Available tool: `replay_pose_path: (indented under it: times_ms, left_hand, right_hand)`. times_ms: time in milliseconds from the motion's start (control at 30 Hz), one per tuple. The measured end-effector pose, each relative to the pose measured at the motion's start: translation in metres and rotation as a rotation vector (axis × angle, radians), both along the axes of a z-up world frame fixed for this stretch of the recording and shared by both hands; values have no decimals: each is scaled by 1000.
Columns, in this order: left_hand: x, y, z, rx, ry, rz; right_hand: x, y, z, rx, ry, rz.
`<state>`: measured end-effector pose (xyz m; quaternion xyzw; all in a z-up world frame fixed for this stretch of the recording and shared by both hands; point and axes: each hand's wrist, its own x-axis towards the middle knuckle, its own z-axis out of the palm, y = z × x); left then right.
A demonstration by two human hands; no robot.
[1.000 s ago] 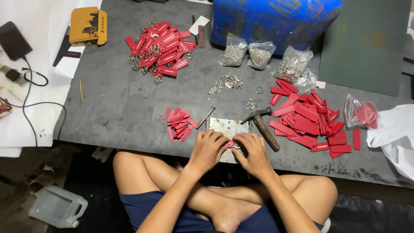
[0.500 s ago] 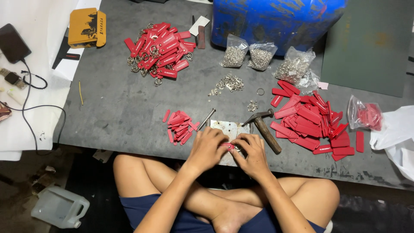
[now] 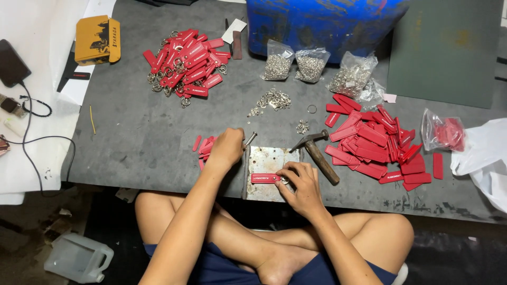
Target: Assembling red leather keychains by attaching metal rings and chains using a hammer
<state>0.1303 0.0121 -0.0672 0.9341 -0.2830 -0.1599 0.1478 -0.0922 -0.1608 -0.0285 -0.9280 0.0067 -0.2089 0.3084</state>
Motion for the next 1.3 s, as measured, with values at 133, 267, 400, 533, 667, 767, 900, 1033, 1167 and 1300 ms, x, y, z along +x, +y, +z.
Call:
replay_pose_path:
  times_ms: [133, 267, 400, 533, 667, 767, 900, 1033, 1167, 1300]
  left_hand:
    - [-2, -5, 37, 16, 106, -48]
    - [-3, -10, 41, 88, 162, -77]
    - [-3, -9, 41, 59, 167, -107]
    - [-6, -7, 63, 31, 143, -8]
    - [-39, 8, 121, -412, 102, 107]
    - [-77, 14, 116, -755, 157, 82]
    - [-108, 14, 84, -899, 166, -79]
    - [-119, 11, 89, -905, 118, -170]
    - [-117, 10, 74, -907, 76, -234]
    - [-118, 6, 66, -966, -2, -300]
  right_hand:
    - [0, 2, 1, -1, -4, -4]
    - [1, 3, 0, 5, -11, -23]
    - [1, 3, -3, 17, -10, -29]
    - [1, 1, -4, 19, 5, -24]
    - [2, 2, -1, 21, 13, -26]
    - [2, 1, -3, 29, 25, -21]
    - [2, 1, 0, 26, 24, -13]
    - [3, 0, -6, 22, 21, -15]
    - [3, 0, -4, 17, 26, -13]
    - [3, 1, -2, 7, 27, -12]
